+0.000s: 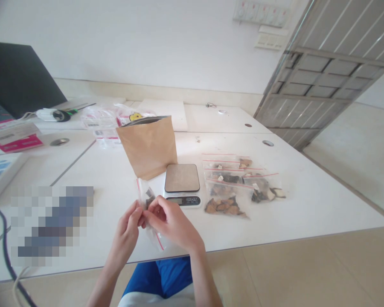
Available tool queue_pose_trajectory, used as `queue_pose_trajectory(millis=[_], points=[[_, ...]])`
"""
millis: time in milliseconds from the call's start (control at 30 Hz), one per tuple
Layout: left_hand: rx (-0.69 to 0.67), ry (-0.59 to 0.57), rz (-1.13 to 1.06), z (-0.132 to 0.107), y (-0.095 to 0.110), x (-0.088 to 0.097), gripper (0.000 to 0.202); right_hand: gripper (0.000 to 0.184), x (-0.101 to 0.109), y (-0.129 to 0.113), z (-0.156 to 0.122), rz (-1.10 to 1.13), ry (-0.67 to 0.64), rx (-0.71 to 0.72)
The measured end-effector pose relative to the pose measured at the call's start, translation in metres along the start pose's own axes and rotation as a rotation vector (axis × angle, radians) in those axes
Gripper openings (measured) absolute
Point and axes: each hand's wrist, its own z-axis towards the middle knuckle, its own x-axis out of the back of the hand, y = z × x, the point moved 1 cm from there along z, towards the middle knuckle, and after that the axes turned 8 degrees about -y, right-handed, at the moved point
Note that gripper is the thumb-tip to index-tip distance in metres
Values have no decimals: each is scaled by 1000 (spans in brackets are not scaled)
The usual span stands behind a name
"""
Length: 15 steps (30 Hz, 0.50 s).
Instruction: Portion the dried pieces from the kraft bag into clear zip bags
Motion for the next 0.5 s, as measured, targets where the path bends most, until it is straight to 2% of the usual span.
queue_pose_trajectory(millis=[133, 233, 300, 433, 500], points=[[-23, -54, 32, -1, -1, -4, 32, 21, -3, -2, -2, -235, 13, 5], [-42, -120, 99, 0, 0, -4, 32, 23, -5, 1, 1, -293, 58, 14], [-43, -116, 166, 1, 0, 1, 30, 21, -3, 6, 3, -290, 112, 27], [-64, 99, 276, 3, 2, 20, 30, 21, 19, 18, 1, -242, 460, 59], [-75, 128, 288, 3, 4, 27, 33, 23, 27, 22, -2, -182, 565, 85]])
